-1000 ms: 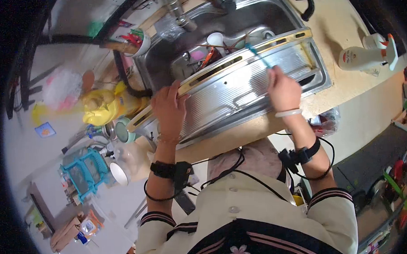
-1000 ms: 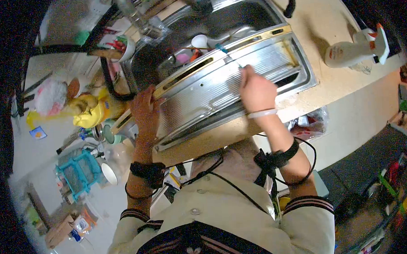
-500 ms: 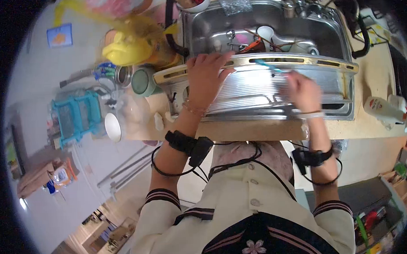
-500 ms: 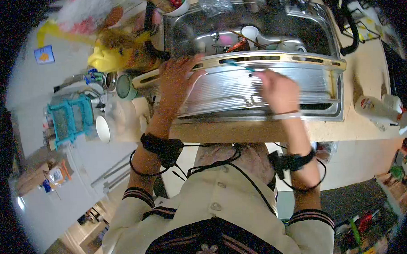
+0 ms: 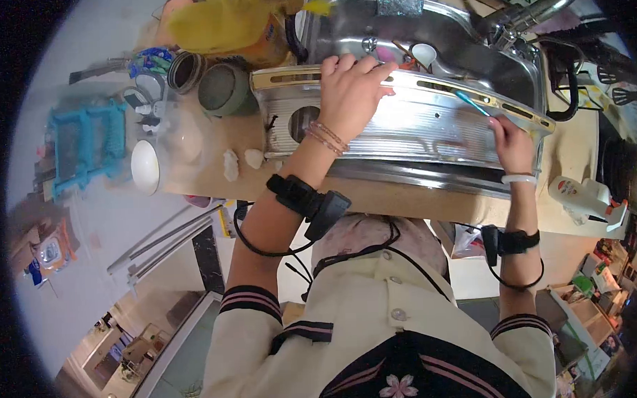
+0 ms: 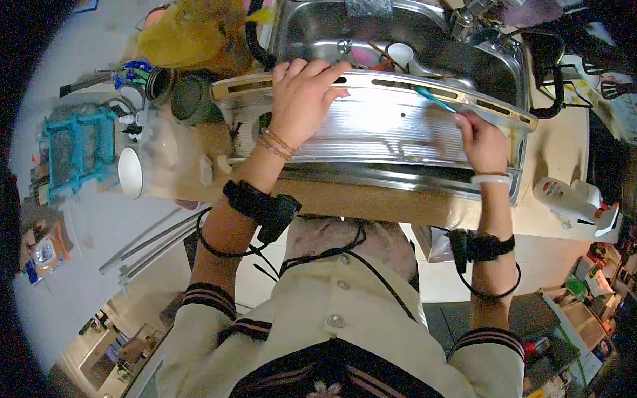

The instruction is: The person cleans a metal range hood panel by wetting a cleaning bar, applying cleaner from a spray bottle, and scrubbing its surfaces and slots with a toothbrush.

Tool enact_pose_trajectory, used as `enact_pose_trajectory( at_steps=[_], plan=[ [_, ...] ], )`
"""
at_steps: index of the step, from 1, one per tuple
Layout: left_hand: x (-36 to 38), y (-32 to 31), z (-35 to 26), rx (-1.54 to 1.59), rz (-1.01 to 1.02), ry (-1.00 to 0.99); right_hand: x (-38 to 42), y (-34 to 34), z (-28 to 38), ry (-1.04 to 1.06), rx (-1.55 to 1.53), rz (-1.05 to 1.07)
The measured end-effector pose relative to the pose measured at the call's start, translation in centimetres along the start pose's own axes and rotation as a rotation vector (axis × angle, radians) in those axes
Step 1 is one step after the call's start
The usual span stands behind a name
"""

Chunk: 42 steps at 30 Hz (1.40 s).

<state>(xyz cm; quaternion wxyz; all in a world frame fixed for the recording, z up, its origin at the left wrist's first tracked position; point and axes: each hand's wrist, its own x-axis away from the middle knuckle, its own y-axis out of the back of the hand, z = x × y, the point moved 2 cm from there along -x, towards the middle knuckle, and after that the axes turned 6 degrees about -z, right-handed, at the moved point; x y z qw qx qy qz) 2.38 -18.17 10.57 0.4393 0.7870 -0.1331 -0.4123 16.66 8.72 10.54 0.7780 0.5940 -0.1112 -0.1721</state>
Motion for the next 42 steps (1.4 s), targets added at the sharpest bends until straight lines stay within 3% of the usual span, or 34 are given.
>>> enact_pose_trajectory(
  at_steps=[4,10,14,17,21,24,26,28,31,34,37,39,42],
  plan=[
    [-0.2,0.3,-0.4,-0.005,0.007,0.0,-1.0,-0.8,5.5,0.195,-0.03,-0.002],
    [-0.3,0.1,-0.5,-0.004,-0.018,0.003,-0.9,0.5,-2.2,0.051,-0.07,0.043],
    [-0.3,0.1,-0.8,-0.011,-0.008,-0.02,-1.1,-0.8,5.0,0.202,0.057,0.031],
    [-0.4,0.5,-0.8,-0.022,0.002,-0.047,-1.4,-1.1,2.7,0.201,-0.047,0.007],
    [-0.6,0.4,-0.8,-0.033,0.023,-0.027,-0.3,1.8,-1.2,-0.008,0.042,0.06],
    [-0.4,0.2,-1.1,-0.041,0.03,-0.021,0.1,1.2,2.3,-0.001,0.107,0.012],
    [-0.4,0.2,-1.2,-0.058,0.056,-0.024,0.6,-1.1,5.5,0.129,0.014,-0.108],
    [-0.3,0.2,-0.9,-0.052,0.046,-0.049,0.7,-0.6,6.2,0.045,-0.035,-0.076],
    [-0.3,0.3,-1.2,-0.039,0.038,-0.037,2.6,-0.2,1.5,-0.08,-0.042,-0.142],
    [-0.4,0.5,-1.2,-0.046,0.043,-0.023,3.7,-0.2,-0.7,-0.222,-0.29,-0.084],
    [-0.2,0.1,-1.2,-0.045,0.029,-0.041,3.7,-2.1,3.9,-0.18,-0.418,-0.133],
    [-0.1,0.1,-1.3,-0.047,0.024,-0.052,3.6,-2.5,7.3,-0.121,-0.315,-0.125],
    [0.1,0.4,-1.8,-0.046,0.034,-0.049,4.2,-2.4,5.3,-0.165,-0.277,-0.178]
  ],
)
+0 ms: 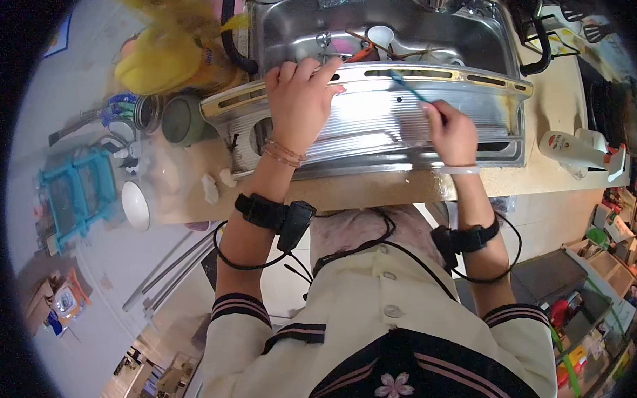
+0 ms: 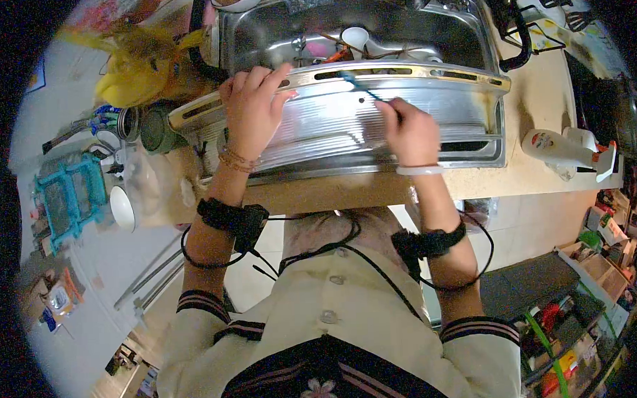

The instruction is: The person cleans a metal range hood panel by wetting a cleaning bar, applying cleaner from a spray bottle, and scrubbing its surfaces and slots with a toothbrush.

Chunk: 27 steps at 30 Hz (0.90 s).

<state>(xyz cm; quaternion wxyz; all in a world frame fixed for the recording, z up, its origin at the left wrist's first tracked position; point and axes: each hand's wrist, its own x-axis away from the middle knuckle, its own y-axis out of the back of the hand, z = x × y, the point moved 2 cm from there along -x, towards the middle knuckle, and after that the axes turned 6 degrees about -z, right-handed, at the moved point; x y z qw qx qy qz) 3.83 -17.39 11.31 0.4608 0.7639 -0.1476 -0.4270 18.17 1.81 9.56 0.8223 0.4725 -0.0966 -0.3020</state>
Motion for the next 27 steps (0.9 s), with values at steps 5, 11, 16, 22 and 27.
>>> enact_pose_trajectory(
  at_steps=[5,11,16,22,27],
  plan=[
    [-0.1,-0.1,0.1,-0.025,0.006,0.019,-0.1,0.8,-2.1,-0.109,0.001,0.024],
    [0.0,0.4,-0.4,-0.015,0.022,0.005,0.4,0.9,-0.8,-0.123,-0.006,0.057],
    [0.0,0.6,-0.8,-0.11,0.084,0.017,1.5,6.9,-8.8,-0.467,-0.076,-0.119],
    [1.3,0.2,1.2,0.433,-0.066,0.126,0.0,4.3,-6.2,-0.188,-0.481,-0.179],
    [0.6,13.4,-2.3,0.848,0.125,0.246,-0.6,4.8,11.9,0.157,-1.056,0.077]
  ],
)
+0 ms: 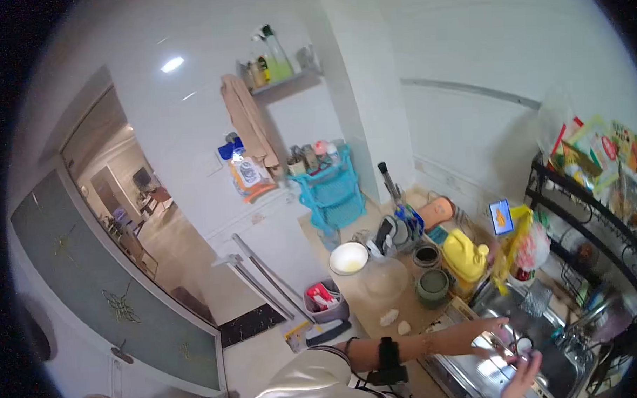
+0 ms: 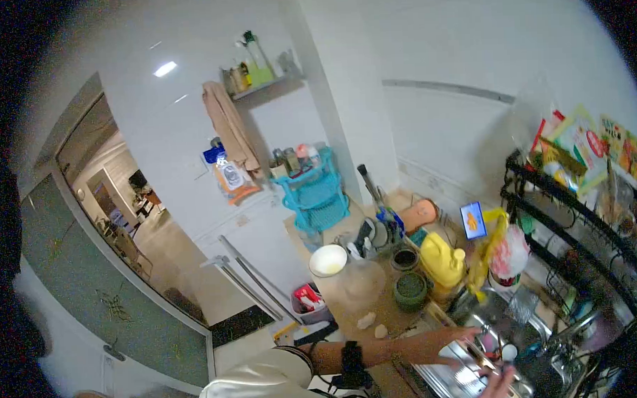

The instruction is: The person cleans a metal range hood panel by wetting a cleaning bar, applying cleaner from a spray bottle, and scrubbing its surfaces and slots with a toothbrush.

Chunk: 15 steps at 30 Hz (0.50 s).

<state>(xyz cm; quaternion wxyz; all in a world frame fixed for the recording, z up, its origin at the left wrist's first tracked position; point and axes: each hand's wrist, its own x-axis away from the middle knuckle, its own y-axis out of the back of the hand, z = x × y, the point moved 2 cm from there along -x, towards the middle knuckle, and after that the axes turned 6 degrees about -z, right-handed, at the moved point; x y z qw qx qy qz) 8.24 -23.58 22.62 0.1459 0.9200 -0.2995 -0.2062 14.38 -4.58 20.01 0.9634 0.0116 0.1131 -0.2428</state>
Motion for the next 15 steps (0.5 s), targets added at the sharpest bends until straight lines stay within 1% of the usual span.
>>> enact_pose_trajectory(
  at_steps=[1,2,3,4,5,6,7,8,9,10,11,13,15],
  plan=[
    [0.6,0.8,-1.1,0.178,0.06,0.04,-0.3,-3.9,-0.4,-0.002,-0.354,-0.017],
    [1.2,1.3,-1.0,-0.091,0.053,-0.183,-0.2,-5.8,0.6,0.085,-0.146,0.172],
    [2.0,2.3,-0.5,0.057,0.0,-0.013,0.3,-8.8,3.9,0.17,0.069,0.355],
    [3.4,3.4,0.0,0.209,-0.053,0.154,0.8,-11.1,5.7,0.287,0.131,0.407],
    [4.5,5.1,0.7,0.115,-0.156,0.141,1.1,-13.5,7.4,0.406,0.195,0.456],
    [5.7,6.8,1.4,0.018,-0.26,0.137,1.4,-15.6,9.2,0.489,0.184,0.476],
    [7.0,8.7,1.8,-0.321,-0.416,-0.041,1.8,-17.7,10.9,0.567,0.178,0.504],
    [8.4,10.7,2.6,-0.23,-0.539,-0.016,2.1,-19.6,12.3,0.645,0.173,0.535],
    [9.8,12.7,2.8,-0.134,-0.663,-0.003,1.9,-21.2,13.4,0.539,0.193,0.565],
    [11.3,15.7,2.4,0.4,-0.714,0.202,1.8,-22.4,14.8,0.434,0.215,0.59],
    [13.1,18.7,-0.6,0.362,-0.923,0.339,1.9,-23.7,16.1,0.327,0.237,0.61],
    [17.1,24.0,-5.0,0.077,-1.244,0.252,3.1,-26.4,19.8,0.272,0.261,0.577],
    [20.4,29.2,-6.5,-0.07,-1.412,-0.078,5.2,-30.6,24.5,0.458,0.219,0.527]
  ],
)
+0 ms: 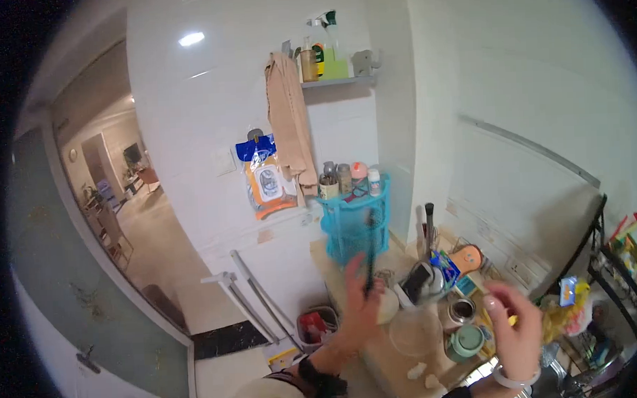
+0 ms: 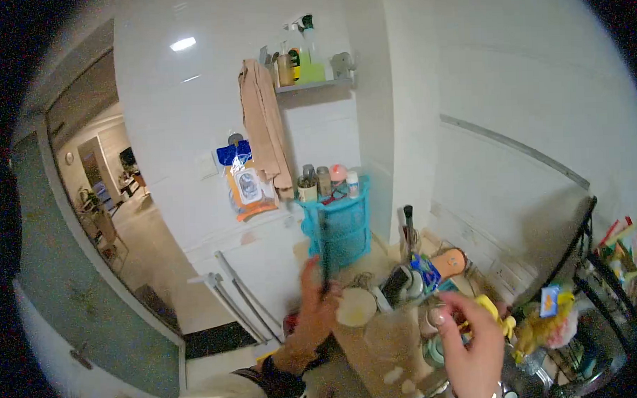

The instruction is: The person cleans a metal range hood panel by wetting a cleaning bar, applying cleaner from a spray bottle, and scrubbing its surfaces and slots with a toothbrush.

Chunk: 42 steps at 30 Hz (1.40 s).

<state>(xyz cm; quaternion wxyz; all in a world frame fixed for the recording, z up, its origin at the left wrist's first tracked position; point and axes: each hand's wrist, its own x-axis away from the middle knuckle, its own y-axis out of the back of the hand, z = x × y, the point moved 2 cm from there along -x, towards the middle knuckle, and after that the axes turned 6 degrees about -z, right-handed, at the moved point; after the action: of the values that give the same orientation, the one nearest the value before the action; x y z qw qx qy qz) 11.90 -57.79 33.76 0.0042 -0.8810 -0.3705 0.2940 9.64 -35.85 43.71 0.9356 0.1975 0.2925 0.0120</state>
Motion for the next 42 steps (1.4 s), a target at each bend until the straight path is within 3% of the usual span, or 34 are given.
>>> enact_pose_trajectory(
  at_steps=[1,4,6,7,9,11,12,13,15,18,19,23,26,29,30,34,36,40,42],
  plan=[
    [-2.4,1.9,-0.4,0.124,-0.076,0.0,-1.8,-1.7,2.0,0.055,-0.13,-0.01],
    [-8.8,8.8,-3.8,-0.129,0.005,-0.136,-9.5,-9.1,8.6,0.095,-0.298,-0.059],
    [-12.5,11.6,-7.0,-0.144,-0.101,-0.146,-16.9,-15.4,12.1,0.285,-0.246,-0.059],
    [-14.4,12.9,-9.5,-0.247,-0.088,-0.23,-20.6,-18.3,14.0,0.281,-0.206,0.019],
    [-17.9,15.1,-13.1,-0.329,-0.091,-0.345,-28.6,-24.2,17.1,0.57,-0.047,0.035],
    [-21.7,16.9,-16.5,0.213,-0.145,-0.136,-35.8,-29.7,20.5,0.524,-0.064,0.063],
    [-23.5,17.7,-17.7,0.531,-0.227,0.035,-37.7,-31.8,21.7,0.528,0.005,-0.043],
    [-24.6,19.8,-18.0,0.231,0.227,-0.294,-39.1,-33.8,22.6,0.537,0.066,-0.145],
    [-25.7,22.9,-17.8,-0.08,0.615,-0.437,-43.4,-37.8,21.2,0.57,0.235,-0.243],
    [-27.4,26.5,-17.7,-0.027,0.403,0.053,-49.1,-40.1,21.6,0.632,0.294,-0.407],
    [-27.6,26.7,-17.9,-0.035,0.37,0.052,-50.7,-40.3,21.6,0.633,0.28,-0.459],
    [-27.4,26.3,-17.7,-0.066,0.251,-0.083,-56.0,-41.0,23.1,0.541,0.288,-0.565],
    [-27.2,25.3,-18.1,-0.089,0.113,-0.202,-56.7,-41.3,24.4,0.647,0.344,-0.51],
    [-26.1,24.0,-18.5,-0.088,-0.062,-0.369,-61.1,-40.6,24.7,0.536,0.224,-0.317],
    [-25.5,23.5,-18.7,-0.086,-0.129,-0.432,-63.9,-41.1,24.4,0.586,0.19,-0.339],
    [-24.5,21.7,-19.0,-0.118,-0.399,-0.603,-65.0,-41.1,25.5,0.514,-0.021,-0.239],
    [-24.3,20.8,-18.8,-0.143,-0.519,-0.668,-65.7,-41.5,25.7,0.513,0.029,-0.278],
    [-24.5,20.2,-17.5,-0.178,-0.737,-0.716,-62.6,-40.8,26.8,0.69,0.473,-0.256],
    [-25.6,21.1,-15.4,-0.443,-0.782,-0.847,-62.2,-40.7,25.9,0.585,0.252,-0.429]
  ],
)
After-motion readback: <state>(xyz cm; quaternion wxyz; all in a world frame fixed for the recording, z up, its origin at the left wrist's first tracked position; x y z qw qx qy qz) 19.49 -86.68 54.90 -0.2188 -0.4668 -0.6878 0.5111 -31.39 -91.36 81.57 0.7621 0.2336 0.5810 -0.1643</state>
